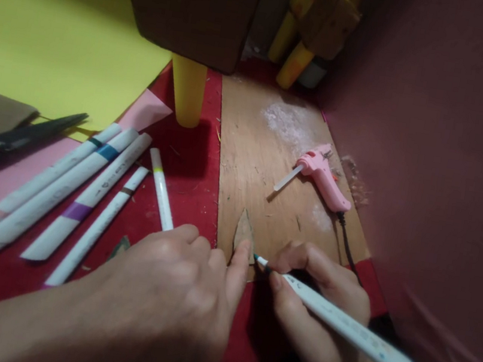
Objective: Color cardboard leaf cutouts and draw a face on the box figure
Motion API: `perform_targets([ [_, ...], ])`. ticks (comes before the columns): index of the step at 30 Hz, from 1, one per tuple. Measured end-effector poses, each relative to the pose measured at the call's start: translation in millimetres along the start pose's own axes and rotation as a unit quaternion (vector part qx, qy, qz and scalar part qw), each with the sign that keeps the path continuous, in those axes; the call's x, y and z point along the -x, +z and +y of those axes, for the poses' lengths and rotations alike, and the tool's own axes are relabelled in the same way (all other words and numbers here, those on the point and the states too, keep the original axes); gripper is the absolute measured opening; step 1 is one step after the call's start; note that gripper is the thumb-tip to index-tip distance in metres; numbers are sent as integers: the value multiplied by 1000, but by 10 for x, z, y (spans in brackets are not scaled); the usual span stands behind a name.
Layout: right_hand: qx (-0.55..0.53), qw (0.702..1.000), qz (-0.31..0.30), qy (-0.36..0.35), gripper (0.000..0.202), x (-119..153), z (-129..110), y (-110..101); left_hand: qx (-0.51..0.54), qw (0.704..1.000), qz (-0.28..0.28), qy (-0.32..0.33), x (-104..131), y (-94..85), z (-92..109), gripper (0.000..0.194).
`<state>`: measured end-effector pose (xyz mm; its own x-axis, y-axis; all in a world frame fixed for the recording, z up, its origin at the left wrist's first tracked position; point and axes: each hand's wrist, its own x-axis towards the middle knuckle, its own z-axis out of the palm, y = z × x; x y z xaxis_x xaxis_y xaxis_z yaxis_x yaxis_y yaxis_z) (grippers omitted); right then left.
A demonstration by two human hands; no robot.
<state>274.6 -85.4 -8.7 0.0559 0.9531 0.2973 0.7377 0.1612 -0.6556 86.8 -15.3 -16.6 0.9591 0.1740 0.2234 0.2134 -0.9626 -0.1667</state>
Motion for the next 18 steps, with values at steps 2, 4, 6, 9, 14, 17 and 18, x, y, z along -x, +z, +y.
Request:
perform_targets([
  [2, 3, 1000, 9, 3, 17, -5, -12, -1, 0, 1000, 21, -2, 5, 40, 9, 37],
  [4, 6, 1000, 23, 12, 15, -16, -20, 11, -5, 999, 43, -5, 8, 73, 13, 37],
  [6, 10, 999, 32, 25, 13, -25, -21, 26, -8, 999, 49, -3, 7, 85, 9, 37],
  [9, 13, 999, 29, 28, 12, -27, -11, 35, -11, 999, 48, 1, 1, 69, -1, 35],
  [14, 19, 1000, 4, 19, 14, -12, -4, 0, 2, 1000, 12, -7, -1, 23, -3, 36],
  [17, 0, 1000, -4, 13, 17, -6, -3, -16, 3, 999, 32, -7, -2, 11, -3, 36],
  [18, -5, 1000, 5, 17, 17, -3, -1, -16, 4, 1000, 30, -7, -3, 10, -5, 37],
])
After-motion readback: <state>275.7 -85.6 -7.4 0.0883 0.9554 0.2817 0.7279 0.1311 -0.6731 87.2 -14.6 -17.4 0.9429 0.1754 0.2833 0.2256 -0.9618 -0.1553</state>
